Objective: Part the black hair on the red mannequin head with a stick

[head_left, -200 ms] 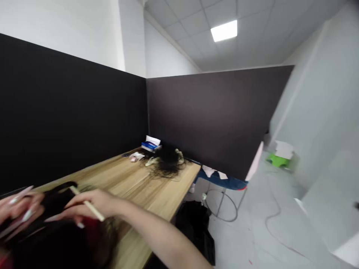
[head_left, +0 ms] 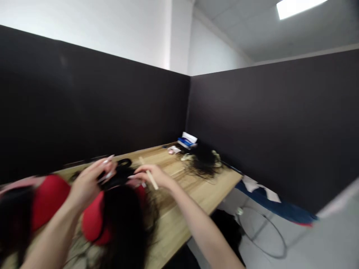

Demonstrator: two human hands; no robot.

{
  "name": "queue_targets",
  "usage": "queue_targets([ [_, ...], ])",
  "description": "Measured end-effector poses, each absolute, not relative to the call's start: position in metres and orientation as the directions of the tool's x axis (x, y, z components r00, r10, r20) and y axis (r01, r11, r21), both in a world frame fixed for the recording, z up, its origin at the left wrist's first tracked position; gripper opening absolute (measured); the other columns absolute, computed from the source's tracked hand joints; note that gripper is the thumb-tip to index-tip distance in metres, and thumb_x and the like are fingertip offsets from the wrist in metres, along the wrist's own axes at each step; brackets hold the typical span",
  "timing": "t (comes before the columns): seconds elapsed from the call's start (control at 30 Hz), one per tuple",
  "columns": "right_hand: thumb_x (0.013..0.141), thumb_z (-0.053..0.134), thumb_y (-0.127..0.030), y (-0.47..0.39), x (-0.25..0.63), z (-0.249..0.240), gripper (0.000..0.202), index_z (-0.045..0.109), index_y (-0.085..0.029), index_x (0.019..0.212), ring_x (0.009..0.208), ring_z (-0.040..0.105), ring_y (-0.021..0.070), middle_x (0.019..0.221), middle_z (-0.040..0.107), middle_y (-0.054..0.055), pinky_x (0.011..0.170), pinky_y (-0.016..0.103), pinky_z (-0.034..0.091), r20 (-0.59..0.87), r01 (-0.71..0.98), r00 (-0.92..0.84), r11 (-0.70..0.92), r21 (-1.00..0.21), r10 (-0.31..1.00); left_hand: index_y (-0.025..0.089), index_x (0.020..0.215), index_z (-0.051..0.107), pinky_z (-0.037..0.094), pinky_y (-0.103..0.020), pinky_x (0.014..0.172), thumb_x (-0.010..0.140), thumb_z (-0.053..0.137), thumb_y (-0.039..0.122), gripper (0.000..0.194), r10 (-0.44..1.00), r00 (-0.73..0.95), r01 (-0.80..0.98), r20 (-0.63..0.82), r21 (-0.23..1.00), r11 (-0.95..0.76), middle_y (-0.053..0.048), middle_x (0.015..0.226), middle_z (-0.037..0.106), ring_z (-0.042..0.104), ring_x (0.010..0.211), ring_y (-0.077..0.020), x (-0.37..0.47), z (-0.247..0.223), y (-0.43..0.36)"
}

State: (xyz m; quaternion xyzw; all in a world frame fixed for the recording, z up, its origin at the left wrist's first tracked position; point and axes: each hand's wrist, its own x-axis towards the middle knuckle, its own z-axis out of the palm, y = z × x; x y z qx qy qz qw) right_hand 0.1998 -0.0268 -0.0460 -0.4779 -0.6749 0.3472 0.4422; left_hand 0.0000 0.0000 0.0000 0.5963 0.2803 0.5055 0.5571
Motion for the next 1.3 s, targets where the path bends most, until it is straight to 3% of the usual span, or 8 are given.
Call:
queue_targets([
  [0.17, 0.073, 0.073, -0.05, -0.007, 0.205, -0.029, 0.041, 0.073, -0.018, 0.099, 0.09, 0.068, 0.0233, 0.095, 0.073, 0.008, 0.084, 0.035, 0.05, 0.323, 0.499, -0.116, 0.336, -0.799, 0.939, 0.015, 0.06, 0.05, 0.036, -0.024, 0.057, 0.077, 0.062, 0.039, 0.032, 0.854, 0.347, -0.341, 0.388, 0.9, -0.27, -0.002, 0.065, 0.055, 0.045, 0.06, -0.0116, -0.016, -0.008, 0.01],
  [0.23, 0.077, 0.071, -0.048, 0.0, 0.196, -0.02, 0.044, 0.069, -0.02, 0.111, 0.106, 0.065, 0.0247, 0.113, 0.07, 0.01, 0.095, 0.039, 0.047, 0.398, 0.454, -0.133, 0.413, -0.789, 0.908, 0.013, 0.076, 0.063, 0.043, -0.027, 0.08, 0.082, 0.059, 0.039, 0.027, 0.835, 0.353, -0.295, 0.423, 0.897, -0.33, -0.008, 0.095, 0.066, 0.057, 0.087, -0.0183, -0.017, -0.01, 0.014],
  [0.33, 0.074, 0.075, -0.042, 0.005, 0.174, -0.007, 0.052, 0.063, -0.021, 0.121, 0.114, 0.063, 0.025, 0.121, 0.067, 0.011, 0.1, 0.04, 0.046, 0.439, 0.301, -0.209, 0.485, -0.821, 0.874, 0.015, 0.094, 0.067, 0.039, -0.031, 0.1, 0.087, 0.056, 0.038, 0.027, 0.819, 0.34, -0.213, 0.462, 0.886, -0.411, -0.009, 0.13, 0.056, 0.052, 0.117, -0.0235, -0.022, -0.012, 0.017],
  [0.43, 0.073, 0.076, -0.041, 0.007, 0.152, 0.004, 0.051, 0.065, -0.018, 0.117, 0.099, 0.069, 0.0242, 0.109, 0.072, 0.01, 0.09, 0.038, 0.053, 0.382, 0.177, -0.335, 0.456, -0.872, 0.861, 0.015, 0.088, 0.068, 0.036, -0.033, 0.107, 0.09, 0.053, 0.037, 0.027, 0.798, 0.31, -0.156, 0.517, 0.855, -0.494, -0.009, 0.136, 0.05, 0.046, 0.126, -0.0247, -0.029, -0.016, 0.019],
  [0.53, 0.074, 0.073, -0.048, 0.006, 0.139, 0.013, 0.045, 0.071, -0.014, 0.105, 0.071, 0.069, 0.0208, 0.076, 0.072, 0.006, 0.071, 0.033, 0.055, 0.338, 0.241, -0.382, 0.446, -0.862, 0.86, 0.014, 0.085, 0.068, 0.034, -0.035, 0.111, 0.092, 0.049, 0.035, 0.028, 0.783, 0.284, -0.037, 0.553, 0.822, -0.568, -0.01, 0.13, 0.051, 0.045, 0.127, -0.0238, -0.037, -0.016, 0.018],
  [0.83, 0.081, 0.061, -0.058, 0.01, 0.143, 0.005, 0.041, 0.067, -0.018, 0.073, 0.055, 0.055, 0.014, 0.061, 0.061, 0.002, 0.052, 0.025, 0.043, 0.411, 0.41, -0.378, 0.548, -0.729, 0.829, 0.014, 0.086, 0.066, 0.024, -0.037, 0.117, 0.098, 0.038, 0.026, 0.033, 0.724, 0.392, 0.436, 0.567, 0.579, -0.689, -0.01, 0.13, 0.052, 0.04, 0.13, -0.0211, -0.036, -0.005, 0.0],
  [1.1, 0.088, 0.06, -0.049, 0.013, 0.143, -0.001, 0.033, 0.065, -0.021, 0.071, 0.069, 0.061, 0.0146, 0.071, 0.065, 0.002, 0.071, 0.027, 0.048, 0.517, 0.257, -0.25, 0.571, -0.78, 0.819, 0.014, 0.082, 0.062, 0.027, -0.034, 0.114, 0.1, 0.034, 0.028, 0.037, 0.716, 0.396, 0.4, 0.575, 0.594, -0.698, -0.01, 0.124, 0.054, 0.043, 0.125, -0.0179, -0.033, -0.005, 0.0],
  [1.3, 0.083, 0.065, -0.05, 0.017, 0.143, -0.002, 0.035, 0.061, -0.02, 0.066, 0.056, 0.052, 0.0116, 0.063, 0.059, 0.0, 0.059, 0.026, 0.045, 0.547, 0.104, 0.022, 0.543, -0.833, 0.837, 0.015, 0.076, 0.056, 0.03, -0.031, 0.112, 0.1, 0.035, 0.028, 0.034, 0.754, 0.362, 0.347, 0.548, 0.671, -0.655, -0.009, 0.118, 0.055, 0.046, 0.122, -0.0169, -0.036, -0.004, 0.001],
])
